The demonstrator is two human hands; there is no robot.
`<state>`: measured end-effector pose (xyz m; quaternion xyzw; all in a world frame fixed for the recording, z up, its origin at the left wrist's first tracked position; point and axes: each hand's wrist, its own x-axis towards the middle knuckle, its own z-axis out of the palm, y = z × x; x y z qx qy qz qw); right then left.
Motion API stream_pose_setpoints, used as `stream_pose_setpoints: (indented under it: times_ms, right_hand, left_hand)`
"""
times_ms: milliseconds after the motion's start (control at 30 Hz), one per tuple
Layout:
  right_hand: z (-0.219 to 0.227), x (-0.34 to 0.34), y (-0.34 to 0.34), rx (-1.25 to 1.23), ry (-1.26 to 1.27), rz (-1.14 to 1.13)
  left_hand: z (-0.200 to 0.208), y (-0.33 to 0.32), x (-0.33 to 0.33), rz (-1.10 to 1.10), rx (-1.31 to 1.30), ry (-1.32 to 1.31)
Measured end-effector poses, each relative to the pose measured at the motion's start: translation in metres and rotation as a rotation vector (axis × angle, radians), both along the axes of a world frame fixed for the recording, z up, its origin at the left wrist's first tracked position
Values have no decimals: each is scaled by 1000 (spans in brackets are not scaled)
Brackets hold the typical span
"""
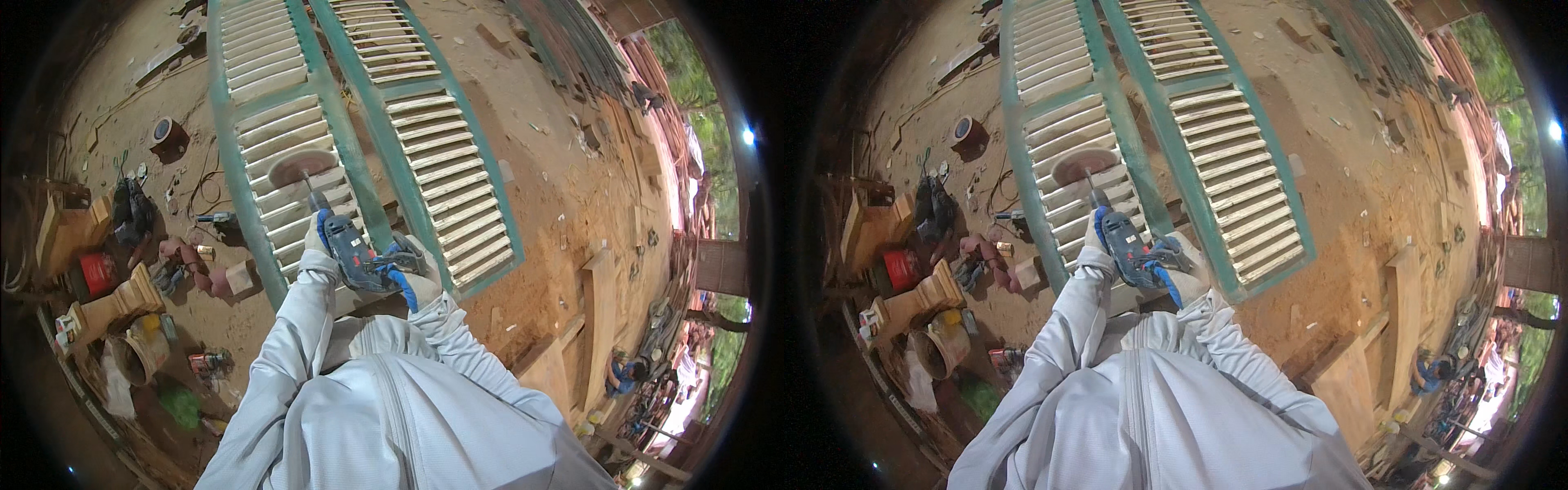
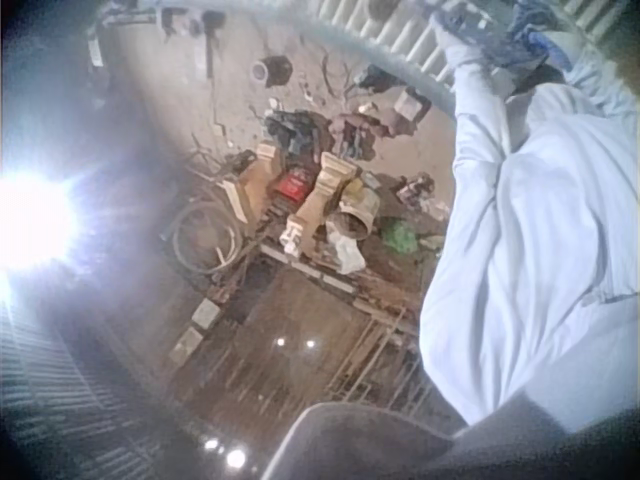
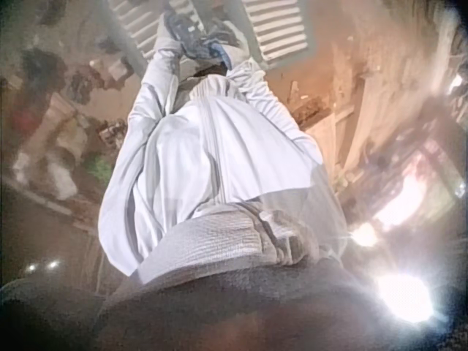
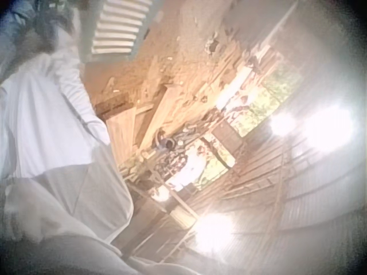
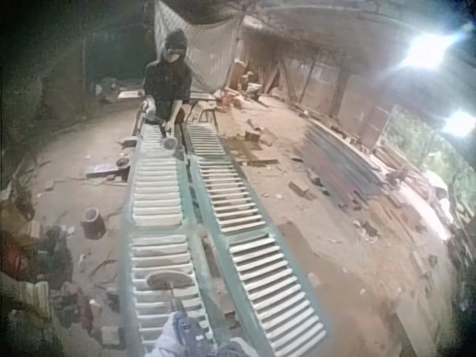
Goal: The person uses an orbital sander to smooth the surface of a green wooden slatted structure. The person moves the sander back and forth across the slats, maintaining consistent pressure and coverage.
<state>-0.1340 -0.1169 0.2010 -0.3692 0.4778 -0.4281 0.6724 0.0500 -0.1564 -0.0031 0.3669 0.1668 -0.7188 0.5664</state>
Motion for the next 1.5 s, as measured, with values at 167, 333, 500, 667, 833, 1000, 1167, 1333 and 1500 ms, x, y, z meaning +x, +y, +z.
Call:
stream_pose_setpoints:
  times_ms: [167, 333, 500, 667, 833, 1000, 1167, 1333, 1500]
  right_hand:
    - [15, 8, 1, 27, 81, -9]
    - [0, 19, 7, 44, 4, -53]
    - [-20, 33, 15, -49, 48, 28]
    - [-20, 44, 12, -14, -138, -71]
    - [-11, 58, 38, -89, -225, -76]
    - [-14, 56, 25, -32, -125, -19]
    - [-15, 58, 10, -115, -14, 96]
    - [3, 49, -6, -20, 48, -47]
    - [3, 41, -18, -47, 91, -28]
  left_hand:
    - [33, -1, -1, 18, 11, -6]
    - [30, 7, 17, 31, 41, -116]
    - [12, 12, 45, 48, 66, -121]
    - [39, -2, 63, -28, 18, -216]
    - [-10, 4, 75, 13, -73, -272]
    - [43, 9, 74, 53, -19, -196]
    - [13, 0, 82, -40, 28, -147]
    - [30, -14, 50, -42, -21, -14]
    - [2, -25, 38, -52, 17, 6]
